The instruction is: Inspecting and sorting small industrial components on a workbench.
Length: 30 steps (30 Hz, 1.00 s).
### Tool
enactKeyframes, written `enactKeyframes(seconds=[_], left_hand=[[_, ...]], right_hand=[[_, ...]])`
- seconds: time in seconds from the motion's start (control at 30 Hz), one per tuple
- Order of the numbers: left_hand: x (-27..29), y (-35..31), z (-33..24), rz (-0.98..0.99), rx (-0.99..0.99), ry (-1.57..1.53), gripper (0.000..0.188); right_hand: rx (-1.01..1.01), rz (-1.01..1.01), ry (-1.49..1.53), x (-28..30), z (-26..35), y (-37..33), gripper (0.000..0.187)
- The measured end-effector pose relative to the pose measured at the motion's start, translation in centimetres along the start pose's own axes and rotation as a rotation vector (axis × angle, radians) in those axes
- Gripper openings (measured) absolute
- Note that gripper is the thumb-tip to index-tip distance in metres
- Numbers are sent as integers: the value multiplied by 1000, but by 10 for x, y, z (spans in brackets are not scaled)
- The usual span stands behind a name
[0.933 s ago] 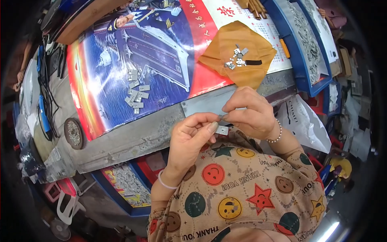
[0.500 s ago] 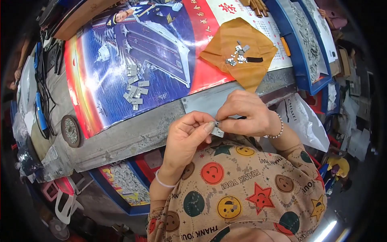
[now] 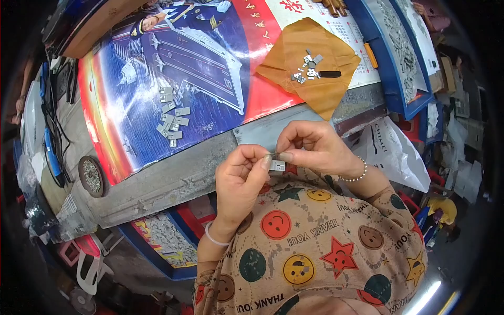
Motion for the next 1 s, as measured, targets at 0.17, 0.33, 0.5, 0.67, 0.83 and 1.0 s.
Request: enactKeyframes(seconds=[0.17, 0.33, 0.5, 0.67, 0.83, 1.0], left_hand=[[-3, -3, -1, -14, -69, 130, 8], [-3, -4, 1, -23, -69, 119, 10], [-1, -5, 0, -87, -60, 61, 17], [3, -4, 4, -115, -110, 40, 18], [3, -5, 6, -125, -150, 41, 18], [1, -4, 7, -146, -199, 70, 19]], right_hand=[[-203, -16, 195, -4, -3, 3, 10], [-191, -22, 165, -2, -3, 4, 9], [-235, -80, 200, 2, -2, 4, 10], [-272, -54, 164, -4, -4, 4, 10], [-126, -66, 8, -11, -4, 2, 7], [10, -66, -256, -15, -1, 2, 8]])
Point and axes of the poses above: each hand's wrist, its own y-axis towards the middle knuckle, its own x-axis out of the back of the hand, z = x × y, the point moved 1 cm from there along y, towards the middle knuckle, and after that the axes turned 9 degrees about x, right-handed, at the moved point
